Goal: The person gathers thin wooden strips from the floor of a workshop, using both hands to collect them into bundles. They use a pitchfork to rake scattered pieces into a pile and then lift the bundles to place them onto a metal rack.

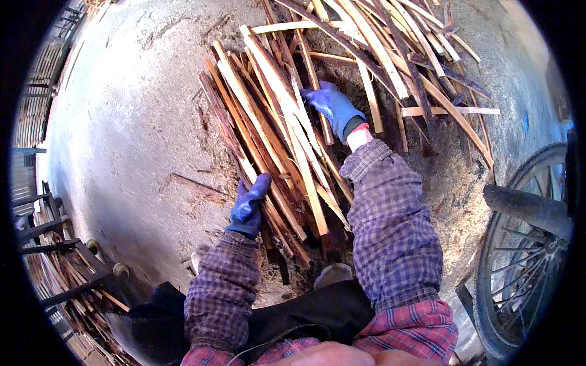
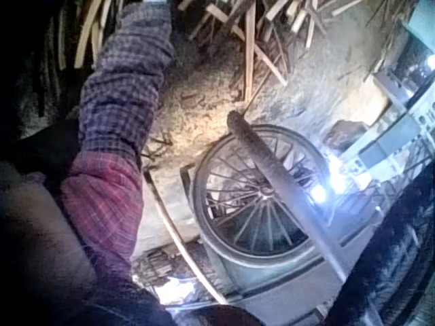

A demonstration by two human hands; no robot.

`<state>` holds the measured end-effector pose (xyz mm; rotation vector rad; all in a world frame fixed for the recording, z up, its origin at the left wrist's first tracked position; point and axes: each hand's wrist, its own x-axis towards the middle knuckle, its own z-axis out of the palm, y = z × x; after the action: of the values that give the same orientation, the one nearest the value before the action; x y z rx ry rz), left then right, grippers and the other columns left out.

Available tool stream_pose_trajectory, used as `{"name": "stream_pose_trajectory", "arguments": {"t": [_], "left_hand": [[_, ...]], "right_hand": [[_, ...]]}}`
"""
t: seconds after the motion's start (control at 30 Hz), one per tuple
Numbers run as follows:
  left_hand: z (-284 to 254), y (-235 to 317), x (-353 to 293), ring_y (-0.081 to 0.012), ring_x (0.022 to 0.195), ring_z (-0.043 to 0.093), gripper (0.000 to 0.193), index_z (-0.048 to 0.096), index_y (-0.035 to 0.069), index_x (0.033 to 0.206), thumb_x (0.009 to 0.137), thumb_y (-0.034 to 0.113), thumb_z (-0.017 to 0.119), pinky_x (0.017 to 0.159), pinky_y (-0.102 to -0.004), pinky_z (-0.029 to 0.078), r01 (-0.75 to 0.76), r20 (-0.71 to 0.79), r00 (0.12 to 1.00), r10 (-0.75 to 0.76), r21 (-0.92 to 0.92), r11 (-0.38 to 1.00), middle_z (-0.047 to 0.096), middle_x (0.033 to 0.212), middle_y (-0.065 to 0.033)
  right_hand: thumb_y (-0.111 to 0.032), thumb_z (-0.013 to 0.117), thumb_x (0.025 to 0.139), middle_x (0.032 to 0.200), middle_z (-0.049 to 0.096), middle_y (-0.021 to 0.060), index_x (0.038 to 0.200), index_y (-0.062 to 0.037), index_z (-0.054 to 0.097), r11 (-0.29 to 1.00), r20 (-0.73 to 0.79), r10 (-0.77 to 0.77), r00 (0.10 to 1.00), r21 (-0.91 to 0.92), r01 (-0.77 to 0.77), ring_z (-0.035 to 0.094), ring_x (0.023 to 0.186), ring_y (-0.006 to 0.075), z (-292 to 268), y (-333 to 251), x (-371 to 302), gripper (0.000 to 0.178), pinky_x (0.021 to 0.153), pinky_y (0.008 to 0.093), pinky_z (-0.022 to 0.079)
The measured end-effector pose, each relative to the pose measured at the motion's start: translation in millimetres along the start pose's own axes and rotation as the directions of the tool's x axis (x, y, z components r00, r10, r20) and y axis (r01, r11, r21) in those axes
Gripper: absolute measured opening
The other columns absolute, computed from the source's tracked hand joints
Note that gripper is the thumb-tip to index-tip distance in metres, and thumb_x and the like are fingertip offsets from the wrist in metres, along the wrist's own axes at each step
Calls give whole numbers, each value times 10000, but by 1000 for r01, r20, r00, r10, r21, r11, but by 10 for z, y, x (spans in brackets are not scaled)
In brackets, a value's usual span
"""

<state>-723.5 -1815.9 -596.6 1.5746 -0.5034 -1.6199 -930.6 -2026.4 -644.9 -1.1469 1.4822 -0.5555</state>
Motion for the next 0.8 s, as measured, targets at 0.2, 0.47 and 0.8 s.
{"name": "stream_pose_trajectory", "arguments": {"t": [0.2, 0.47, 0.8], "left_hand": [[50, 44, -57, -178, 1101, 511, 547, 465, 14, 1265, 841, 315, 634, 957, -327, 397, 13, -30, 999, -15, -60, 998, 530, 1213, -84], [-411, -463, 346, -253, 1197, 471, 624, 391, -28, 1303, 827, 323, 593, 1048, -367, 338, -197, 252, 938, 239, -178, 964, 494, 1279, -154], [-244, -314, 318, -259, 1111, 554, 548, 416, -43, 1274, 817, 149, 649, 977, -357, 421, -86, 284, 950, 132, -168, 982, 546, 1212, -162]], "right_hand": [[-285, 654, 747, 1072, 605, 226, 1053, -33, 616, 737, -237, -1, 971, -656, -159, 578, 1019, 374, -210, -461, -462, 399, 878, 435, 467], [-213, 601, 733, 988, 630, 208, 907, -59, 652, 507, -183, -207, 961, -860, -54, 610, 937, 363, -622, -234, -841, 238, 810, 442, 491], [-212, 552, 758, 953, 609, 206, 885, -63, 562, 540, -41, -180, 983, -839, 64, 589, 897, 397, -353, 640, -1974, 196, 779, 487, 467]]}}
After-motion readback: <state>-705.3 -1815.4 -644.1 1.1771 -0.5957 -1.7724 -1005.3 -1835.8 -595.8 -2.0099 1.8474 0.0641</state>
